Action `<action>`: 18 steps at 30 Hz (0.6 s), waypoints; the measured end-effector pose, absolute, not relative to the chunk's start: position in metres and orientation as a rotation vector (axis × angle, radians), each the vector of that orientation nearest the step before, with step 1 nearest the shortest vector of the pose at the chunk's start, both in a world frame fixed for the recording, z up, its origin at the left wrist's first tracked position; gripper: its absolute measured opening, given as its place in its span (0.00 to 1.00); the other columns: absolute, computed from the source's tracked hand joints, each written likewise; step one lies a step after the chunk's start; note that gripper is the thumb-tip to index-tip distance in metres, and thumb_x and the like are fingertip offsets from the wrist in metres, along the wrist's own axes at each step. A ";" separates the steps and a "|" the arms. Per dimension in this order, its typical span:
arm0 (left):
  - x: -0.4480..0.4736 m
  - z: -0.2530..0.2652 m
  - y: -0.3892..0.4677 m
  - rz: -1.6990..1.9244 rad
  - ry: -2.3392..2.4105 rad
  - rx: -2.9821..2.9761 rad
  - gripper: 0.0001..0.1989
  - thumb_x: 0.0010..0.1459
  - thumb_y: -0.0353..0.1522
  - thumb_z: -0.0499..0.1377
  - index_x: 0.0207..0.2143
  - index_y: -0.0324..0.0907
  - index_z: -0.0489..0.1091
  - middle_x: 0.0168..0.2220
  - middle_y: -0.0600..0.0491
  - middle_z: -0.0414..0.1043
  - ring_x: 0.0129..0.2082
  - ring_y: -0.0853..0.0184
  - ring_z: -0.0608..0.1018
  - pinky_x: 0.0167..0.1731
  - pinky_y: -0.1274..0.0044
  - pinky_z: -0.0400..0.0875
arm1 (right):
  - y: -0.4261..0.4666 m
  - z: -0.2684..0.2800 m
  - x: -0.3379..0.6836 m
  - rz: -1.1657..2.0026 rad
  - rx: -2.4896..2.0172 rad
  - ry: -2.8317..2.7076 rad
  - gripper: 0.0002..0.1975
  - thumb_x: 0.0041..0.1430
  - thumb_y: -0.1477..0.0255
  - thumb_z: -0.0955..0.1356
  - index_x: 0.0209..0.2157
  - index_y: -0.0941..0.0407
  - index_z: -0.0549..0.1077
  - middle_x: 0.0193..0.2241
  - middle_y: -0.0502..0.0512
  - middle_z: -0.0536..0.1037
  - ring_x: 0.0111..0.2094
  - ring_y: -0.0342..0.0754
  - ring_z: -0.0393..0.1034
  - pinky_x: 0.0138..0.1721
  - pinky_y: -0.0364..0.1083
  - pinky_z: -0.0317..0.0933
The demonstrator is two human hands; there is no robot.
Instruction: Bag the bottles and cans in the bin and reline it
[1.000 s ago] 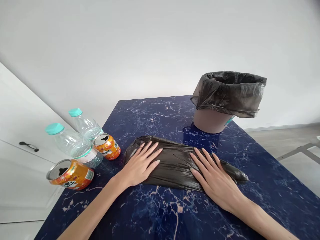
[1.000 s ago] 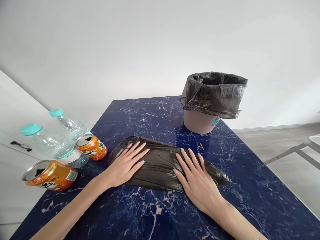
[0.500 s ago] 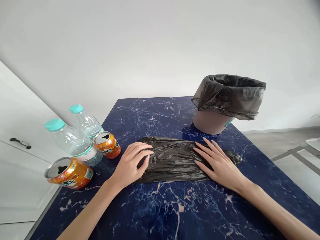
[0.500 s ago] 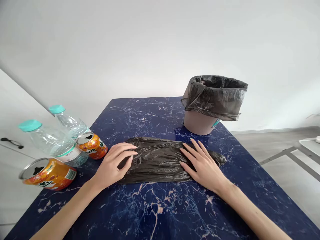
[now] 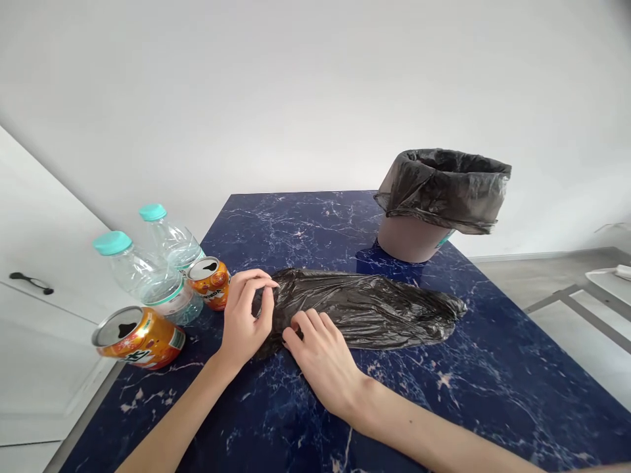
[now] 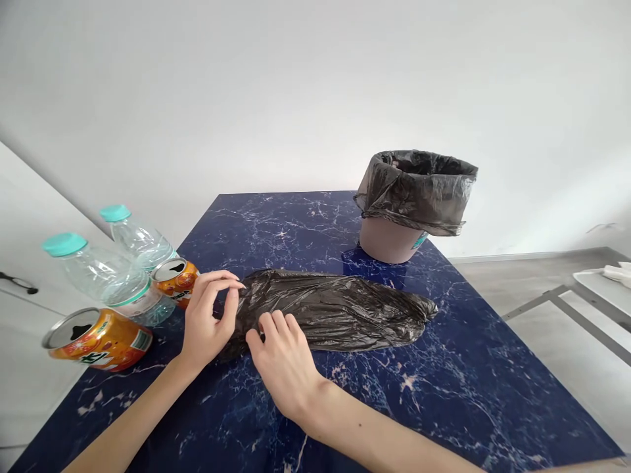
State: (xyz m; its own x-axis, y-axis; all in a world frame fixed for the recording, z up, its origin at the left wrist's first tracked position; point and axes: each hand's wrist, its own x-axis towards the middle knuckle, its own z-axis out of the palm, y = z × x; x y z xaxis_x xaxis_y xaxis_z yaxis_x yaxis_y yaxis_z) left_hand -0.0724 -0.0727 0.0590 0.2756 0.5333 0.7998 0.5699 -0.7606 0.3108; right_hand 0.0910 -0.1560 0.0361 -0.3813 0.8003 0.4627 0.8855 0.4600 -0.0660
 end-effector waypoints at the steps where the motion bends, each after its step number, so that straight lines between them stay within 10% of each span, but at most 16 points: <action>1: -0.073 0.061 -0.073 -1.532 -1.068 -2.460 0.08 0.72 0.23 0.57 0.46 0.44 0.72 0.47 0.48 0.72 0.49 0.60 0.77 0.54 0.64 0.72 | -0.157 0.038 0.092 -0.248 -1.406 -2.267 0.07 0.69 0.77 0.72 0.35 0.55 0.74 0.38 0.54 0.78 0.39 0.52 0.75 0.37 0.49 0.70; 9: -0.078 0.073 -0.075 -1.679 -1.051 -2.268 0.10 0.71 0.25 0.56 0.51 0.44 0.68 0.52 0.43 0.67 0.55 0.55 0.73 0.57 0.58 0.70 | -0.200 0.076 0.144 0.809 -1.362 -1.464 0.13 0.77 0.60 0.65 0.39 0.52 0.72 0.33 0.49 0.75 0.28 0.43 0.71 0.30 0.44 0.64; 18: -0.025 0.072 -0.115 -1.198 -0.445 -2.734 0.16 0.67 0.22 0.58 0.54 0.42 0.69 0.55 0.43 0.73 0.58 0.57 0.74 0.60 0.64 0.72 | -0.238 0.062 0.221 1.167 -1.114 -0.290 0.22 0.50 0.55 0.84 0.40 0.52 0.81 0.43 0.52 0.82 0.41 0.48 0.78 0.36 0.43 0.79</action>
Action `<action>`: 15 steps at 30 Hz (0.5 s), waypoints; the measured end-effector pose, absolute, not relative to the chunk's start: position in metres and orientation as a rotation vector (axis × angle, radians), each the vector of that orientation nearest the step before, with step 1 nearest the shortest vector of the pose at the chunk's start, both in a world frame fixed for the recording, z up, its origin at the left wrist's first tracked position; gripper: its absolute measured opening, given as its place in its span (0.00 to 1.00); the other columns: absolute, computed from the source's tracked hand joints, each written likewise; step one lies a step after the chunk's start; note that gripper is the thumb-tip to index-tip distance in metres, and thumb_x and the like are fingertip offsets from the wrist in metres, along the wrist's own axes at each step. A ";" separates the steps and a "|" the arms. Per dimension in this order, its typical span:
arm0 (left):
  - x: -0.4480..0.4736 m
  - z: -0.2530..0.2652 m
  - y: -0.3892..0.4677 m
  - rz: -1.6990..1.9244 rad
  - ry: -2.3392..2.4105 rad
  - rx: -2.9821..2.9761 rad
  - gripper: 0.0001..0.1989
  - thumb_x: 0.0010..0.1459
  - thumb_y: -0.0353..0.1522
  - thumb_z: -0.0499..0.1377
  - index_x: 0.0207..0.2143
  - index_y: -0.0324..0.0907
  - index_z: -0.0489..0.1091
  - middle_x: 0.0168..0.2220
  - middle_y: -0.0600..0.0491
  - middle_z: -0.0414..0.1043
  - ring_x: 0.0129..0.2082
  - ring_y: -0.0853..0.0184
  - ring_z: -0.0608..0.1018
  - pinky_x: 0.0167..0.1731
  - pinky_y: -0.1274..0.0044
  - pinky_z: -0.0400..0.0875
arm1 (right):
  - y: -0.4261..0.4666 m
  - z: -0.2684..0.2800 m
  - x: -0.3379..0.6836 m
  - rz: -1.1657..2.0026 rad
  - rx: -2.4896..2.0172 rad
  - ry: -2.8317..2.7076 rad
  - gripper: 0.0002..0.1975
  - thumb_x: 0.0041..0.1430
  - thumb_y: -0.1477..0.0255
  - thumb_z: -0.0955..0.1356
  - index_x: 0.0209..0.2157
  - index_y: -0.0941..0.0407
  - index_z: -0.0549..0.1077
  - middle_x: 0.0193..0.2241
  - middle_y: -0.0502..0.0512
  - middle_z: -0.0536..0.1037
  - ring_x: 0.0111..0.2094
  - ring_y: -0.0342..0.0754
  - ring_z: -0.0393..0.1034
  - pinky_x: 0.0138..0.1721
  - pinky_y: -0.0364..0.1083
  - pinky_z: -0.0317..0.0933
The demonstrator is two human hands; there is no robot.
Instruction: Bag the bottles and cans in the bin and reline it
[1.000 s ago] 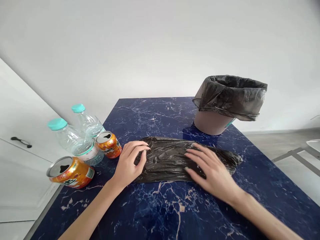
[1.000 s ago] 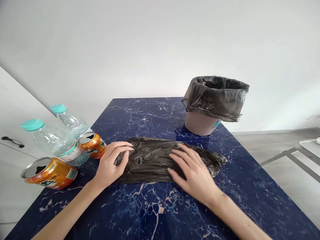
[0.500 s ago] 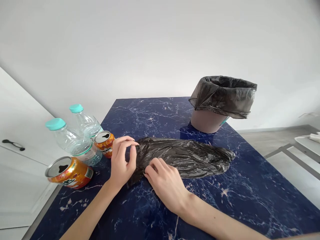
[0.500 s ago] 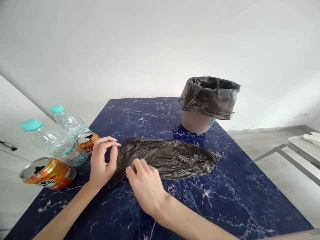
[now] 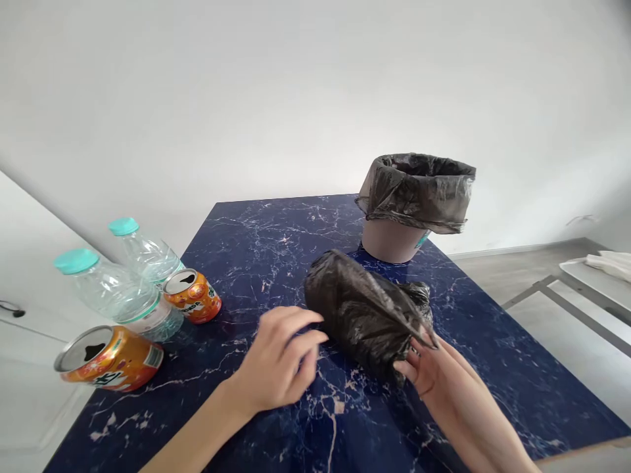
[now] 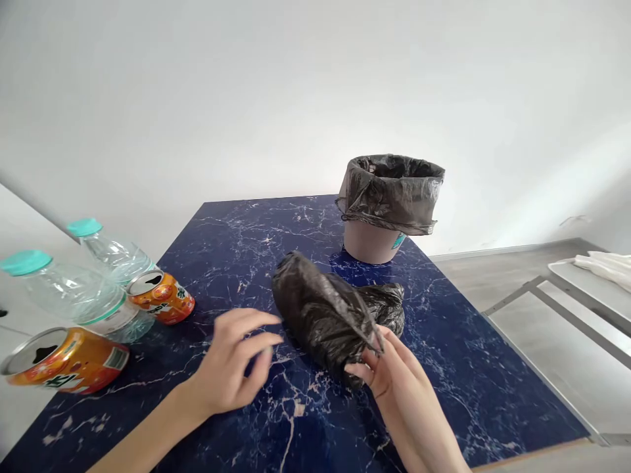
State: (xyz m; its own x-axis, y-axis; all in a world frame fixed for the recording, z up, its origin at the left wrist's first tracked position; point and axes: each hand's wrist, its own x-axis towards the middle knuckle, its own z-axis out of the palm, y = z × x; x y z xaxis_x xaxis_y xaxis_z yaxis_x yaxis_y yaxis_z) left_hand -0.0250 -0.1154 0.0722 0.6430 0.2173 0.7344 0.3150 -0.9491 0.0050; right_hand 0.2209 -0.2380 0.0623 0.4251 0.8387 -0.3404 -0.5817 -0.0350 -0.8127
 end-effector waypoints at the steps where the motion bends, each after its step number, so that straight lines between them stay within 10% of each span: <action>1: -0.013 0.073 -0.119 -1.064 -0.401 -2.854 0.16 0.70 0.25 0.57 0.58 0.42 0.68 0.60 0.43 0.74 0.63 0.57 0.72 0.64 0.63 0.70 | -0.240 0.059 0.226 1.128 -1.112 -0.250 0.21 0.48 0.58 0.85 0.40 0.51 0.81 0.43 0.51 0.82 0.42 0.49 0.79 0.37 0.43 0.80; 8: 0.054 0.064 -0.107 -0.496 -0.539 -3.200 0.30 0.80 0.43 0.47 0.77 0.44 0.53 0.81 0.49 0.47 0.81 0.52 0.48 0.79 0.53 0.48 | -0.245 0.029 0.275 0.949 -1.323 -0.338 0.22 0.57 0.50 0.77 0.43 0.52 0.78 0.47 0.59 0.82 0.45 0.56 0.80 0.38 0.51 0.81; 15: 0.080 0.044 -0.091 -0.351 -0.532 -3.332 0.32 0.79 0.49 0.45 0.79 0.50 0.51 0.81 0.52 0.43 0.81 0.51 0.42 0.79 0.48 0.40 | -0.253 0.052 0.290 -0.011 -1.795 -0.978 0.31 0.68 0.50 0.68 0.65 0.50 0.67 0.66 0.65 0.71 0.67 0.68 0.67 0.67 0.70 0.63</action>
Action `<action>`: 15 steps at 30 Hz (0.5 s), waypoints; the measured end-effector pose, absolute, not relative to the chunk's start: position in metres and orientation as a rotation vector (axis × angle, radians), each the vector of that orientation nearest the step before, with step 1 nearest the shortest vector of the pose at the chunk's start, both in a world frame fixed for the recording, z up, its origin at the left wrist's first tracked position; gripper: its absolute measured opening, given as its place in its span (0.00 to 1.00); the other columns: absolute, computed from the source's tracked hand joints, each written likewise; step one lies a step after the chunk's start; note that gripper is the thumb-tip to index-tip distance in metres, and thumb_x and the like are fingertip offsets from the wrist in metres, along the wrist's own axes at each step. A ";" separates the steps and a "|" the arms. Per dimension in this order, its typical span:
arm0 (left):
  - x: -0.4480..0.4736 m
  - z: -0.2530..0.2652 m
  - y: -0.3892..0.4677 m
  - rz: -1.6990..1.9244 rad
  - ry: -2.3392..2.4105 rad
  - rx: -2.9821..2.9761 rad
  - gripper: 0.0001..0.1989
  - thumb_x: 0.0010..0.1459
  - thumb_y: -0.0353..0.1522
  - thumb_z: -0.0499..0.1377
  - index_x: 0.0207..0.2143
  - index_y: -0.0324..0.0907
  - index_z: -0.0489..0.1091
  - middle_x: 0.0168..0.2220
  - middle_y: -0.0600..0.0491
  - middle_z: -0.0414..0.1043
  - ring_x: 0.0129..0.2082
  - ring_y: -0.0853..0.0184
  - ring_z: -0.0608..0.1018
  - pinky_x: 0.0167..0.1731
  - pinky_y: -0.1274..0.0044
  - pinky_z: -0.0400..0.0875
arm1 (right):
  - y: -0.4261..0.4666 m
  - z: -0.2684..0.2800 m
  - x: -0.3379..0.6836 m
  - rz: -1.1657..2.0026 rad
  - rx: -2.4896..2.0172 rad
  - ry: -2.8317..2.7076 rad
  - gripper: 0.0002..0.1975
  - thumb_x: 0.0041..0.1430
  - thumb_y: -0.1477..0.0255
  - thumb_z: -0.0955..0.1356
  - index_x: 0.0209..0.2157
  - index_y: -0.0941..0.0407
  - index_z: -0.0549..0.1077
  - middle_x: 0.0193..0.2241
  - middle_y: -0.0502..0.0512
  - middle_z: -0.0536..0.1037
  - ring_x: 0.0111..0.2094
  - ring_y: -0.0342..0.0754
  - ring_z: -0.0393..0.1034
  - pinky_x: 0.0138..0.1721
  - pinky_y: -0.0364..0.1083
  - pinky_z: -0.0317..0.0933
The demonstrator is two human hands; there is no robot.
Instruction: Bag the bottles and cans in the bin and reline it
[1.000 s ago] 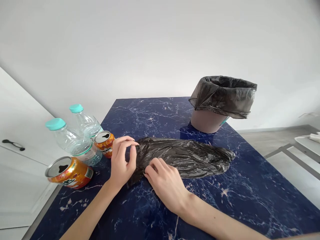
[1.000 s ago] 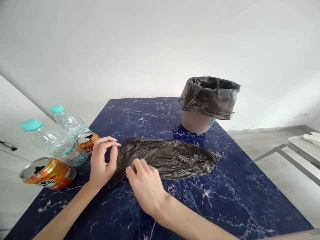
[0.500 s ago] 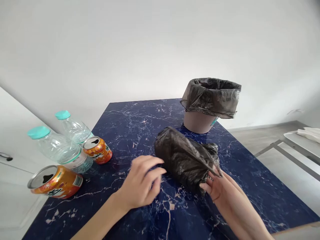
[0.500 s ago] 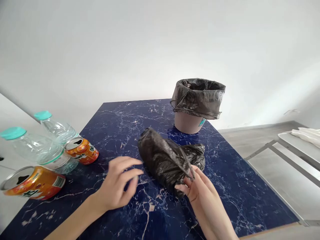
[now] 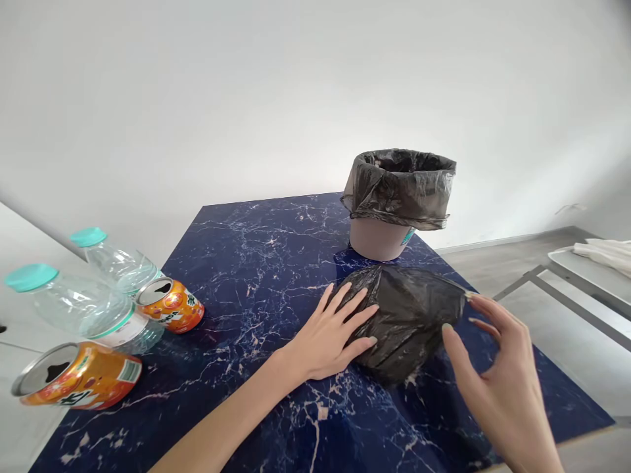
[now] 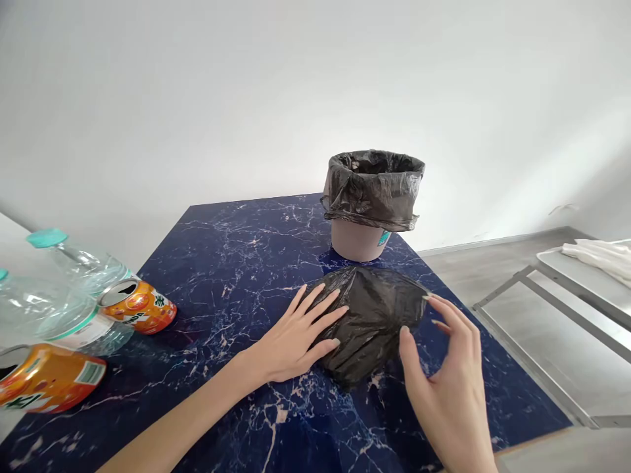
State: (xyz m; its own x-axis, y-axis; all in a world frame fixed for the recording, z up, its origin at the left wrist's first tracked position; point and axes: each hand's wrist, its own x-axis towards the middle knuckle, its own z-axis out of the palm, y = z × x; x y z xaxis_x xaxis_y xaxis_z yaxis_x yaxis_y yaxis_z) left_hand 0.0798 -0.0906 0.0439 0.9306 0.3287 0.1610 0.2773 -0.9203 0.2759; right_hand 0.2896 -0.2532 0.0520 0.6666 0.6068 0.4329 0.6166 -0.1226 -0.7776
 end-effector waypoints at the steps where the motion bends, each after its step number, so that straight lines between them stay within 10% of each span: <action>1: 0.082 0.042 -0.090 0.278 0.456 2.833 0.33 0.79 0.50 0.45 0.79 0.50 0.52 0.81 0.51 0.43 0.81 0.50 0.42 0.79 0.48 0.39 | -0.253 0.061 0.284 -0.104 -1.801 -1.143 0.27 0.71 0.52 0.67 0.65 0.49 0.69 0.67 0.64 0.71 0.69 0.68 0.65 0.69 0.71 0.61; 7: 0.086 0.032 -0.091 0.278 0.465 2.836 0.33 0.78 0.48 0.49 0.80 0.52 0.49 0.81 0.50 0.46 0.81 0.47 0.46 0.78 0.46 0.41 | -0.230 0.081 0.249 -0.237 -1.690 -1.774 0.24 0.78 0.63 0.62 0.71 0.49 0.66 0.73 0.56 0.67 0.79 0.65 0.45 0.74 0.74 0.51; 15: 0.074 0.031 -0.082 0.294 0.419 2.813 0.30 0.79 0.47 0.49 0.77 0.49 0.58 0.79 0.51 0.51 0.81 0.53 0.47 0.79 0.52 0.46 | -0.170 0.009 0.275 0.118 -2.023 -2.067 0.33 0.80 0.53 0.54 0.78 0.51 0.57 0.79 0.61 0.52 0.79 0.68 0.42 0.73 0.76 0.49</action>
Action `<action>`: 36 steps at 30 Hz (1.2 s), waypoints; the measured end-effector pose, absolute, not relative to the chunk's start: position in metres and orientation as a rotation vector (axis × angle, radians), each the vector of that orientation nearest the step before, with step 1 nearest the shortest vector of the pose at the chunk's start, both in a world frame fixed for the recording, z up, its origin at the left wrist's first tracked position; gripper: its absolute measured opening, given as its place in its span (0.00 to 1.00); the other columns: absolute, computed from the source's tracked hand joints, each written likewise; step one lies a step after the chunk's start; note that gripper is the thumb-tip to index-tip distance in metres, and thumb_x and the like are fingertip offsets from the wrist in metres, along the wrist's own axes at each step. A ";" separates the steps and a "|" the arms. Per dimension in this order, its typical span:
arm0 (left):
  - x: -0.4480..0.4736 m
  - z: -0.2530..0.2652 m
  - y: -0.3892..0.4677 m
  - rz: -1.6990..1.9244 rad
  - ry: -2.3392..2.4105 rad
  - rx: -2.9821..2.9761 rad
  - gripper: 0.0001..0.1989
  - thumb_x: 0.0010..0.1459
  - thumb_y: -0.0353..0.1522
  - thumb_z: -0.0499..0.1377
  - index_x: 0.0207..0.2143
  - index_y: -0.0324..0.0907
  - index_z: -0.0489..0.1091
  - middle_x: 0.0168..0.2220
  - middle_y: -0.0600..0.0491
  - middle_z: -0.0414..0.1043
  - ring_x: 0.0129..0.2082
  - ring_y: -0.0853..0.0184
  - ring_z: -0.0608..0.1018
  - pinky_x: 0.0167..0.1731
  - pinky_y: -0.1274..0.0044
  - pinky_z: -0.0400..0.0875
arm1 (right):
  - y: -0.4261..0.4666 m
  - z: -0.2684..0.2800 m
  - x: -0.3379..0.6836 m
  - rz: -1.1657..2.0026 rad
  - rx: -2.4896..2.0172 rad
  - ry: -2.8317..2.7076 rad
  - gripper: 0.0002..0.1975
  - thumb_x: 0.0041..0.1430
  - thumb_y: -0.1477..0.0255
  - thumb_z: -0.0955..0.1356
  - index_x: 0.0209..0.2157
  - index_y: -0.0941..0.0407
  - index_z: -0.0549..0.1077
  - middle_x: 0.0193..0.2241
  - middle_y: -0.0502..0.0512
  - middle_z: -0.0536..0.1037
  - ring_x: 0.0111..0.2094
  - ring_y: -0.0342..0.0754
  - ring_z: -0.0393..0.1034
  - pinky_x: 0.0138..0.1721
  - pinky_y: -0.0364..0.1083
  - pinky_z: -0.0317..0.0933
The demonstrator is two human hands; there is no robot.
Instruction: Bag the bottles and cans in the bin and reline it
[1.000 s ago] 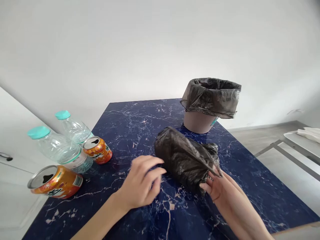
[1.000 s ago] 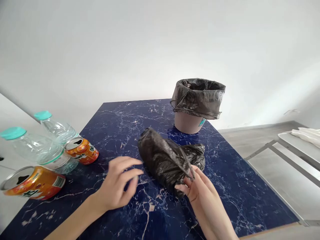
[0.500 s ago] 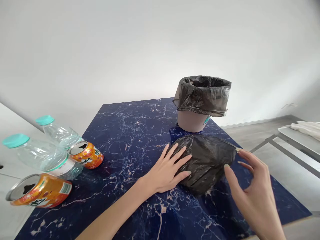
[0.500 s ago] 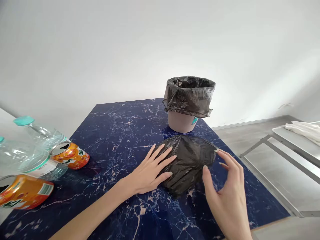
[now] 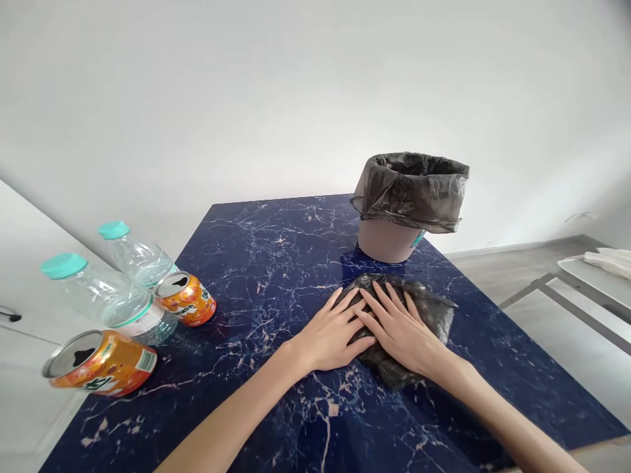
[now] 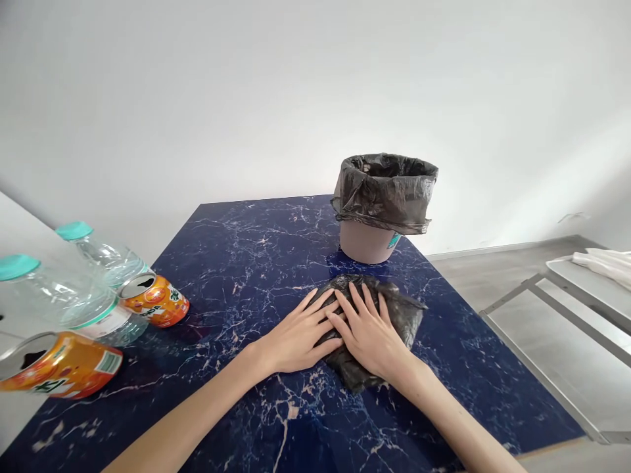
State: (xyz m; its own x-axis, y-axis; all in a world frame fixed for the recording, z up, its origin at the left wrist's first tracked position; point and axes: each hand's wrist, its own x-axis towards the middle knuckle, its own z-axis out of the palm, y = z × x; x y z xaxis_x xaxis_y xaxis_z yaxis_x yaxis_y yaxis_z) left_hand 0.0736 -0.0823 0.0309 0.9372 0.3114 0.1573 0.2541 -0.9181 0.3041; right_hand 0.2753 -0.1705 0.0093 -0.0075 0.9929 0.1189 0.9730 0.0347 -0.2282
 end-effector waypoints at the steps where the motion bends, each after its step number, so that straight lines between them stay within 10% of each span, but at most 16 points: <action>1: 0.066 0.033 -0.079 0.276 0.426 2.783 0.30 0.79 0.48 0.49 0.76 0.48 0.60 0.78 0.51 0.52 0.81 0.54 0.49 0.79 0.53 0.47 | -0.170 0.004 0.277 0.157 -2.026 -2.068 0.33 0.80 0.52 0.53 0.79 0.48 0.54 0.79 0.59 0.49 0.80 0.66 0.41 0.73 0.74 0.50; 14: -0.038 0.043 -0.066 0.644 0.836 2.363 0.16 0.78 0.41 0.53 0.59 0.55 0.77 0.67 0.51 0.76 0.73 0.54 0.70 0.69 0.54 0.70 | -0.172 -0.026 0.333 -0.039 -2.254 -1.869 0.42 0.73 0.39 0.56 0.79 0.43 0.50 0.81 0.54 0.45 0.80 0.64 0.39 0.75 0.72 0.48; 24: -0.034 0.046 -0.068 0.764 0.856 2.194 0.16 0.78 0.42 0.54 0.52 0.50 0.81 0.59 0.51 0.82 0.64 0.55 0.80 0.66 0.58 0.74 | -0.173 -0.042 0.411 0.007 -2.401 -1.708 0.37 0.75 0.47 0.52 0.78 0.46 0.58 0.80 0.59 0.47 0.80 0.70 0.38 0.72 0.78 0.46; 30: -0.033 0.049 -0.069 0.827 0.892 2.059 0.17 0.78 0.43 0.52 0.53 0.51 0.80 0.56 0.51 0.84 0.57 0.56 0.85 0.60 0.62 0.79 | -0.165 0.012 0.341 -0.119 -2.172 -1.596 0.38 0.77 0.46 0.53 0.72 0.55 0.66 0.77 0.61 0.59 0.80 0.64 0.42 0.77 0.71 0.42; 36: -0.036 0.046 -0.069 0.839 0.926 1.810 0.17 0.77 0.46 0.54 0.53 0.52 0.79 0.57 0.50 0.82 0.59 0.56 0.82 0.62 0.61 0.76 | -0.137 0.023 0.236 0.139 -1.745 -2.009 0.33 0.80 0.51 0.57 0.74 0.55 0.64 0.80 0.59 0.47 0.80 0.58 0.38 0.77 0.65 0.48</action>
State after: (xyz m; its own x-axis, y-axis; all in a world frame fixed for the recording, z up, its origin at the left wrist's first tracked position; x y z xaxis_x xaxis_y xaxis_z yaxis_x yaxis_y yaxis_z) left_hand -0.0358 -0.0687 0.0462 0.4876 0.8587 0.1578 0.2414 -0.3063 0.9208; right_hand 0.2358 -0.1368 0.0233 -0.0784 0.9563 0.2815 0.9086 0.1848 -0.3745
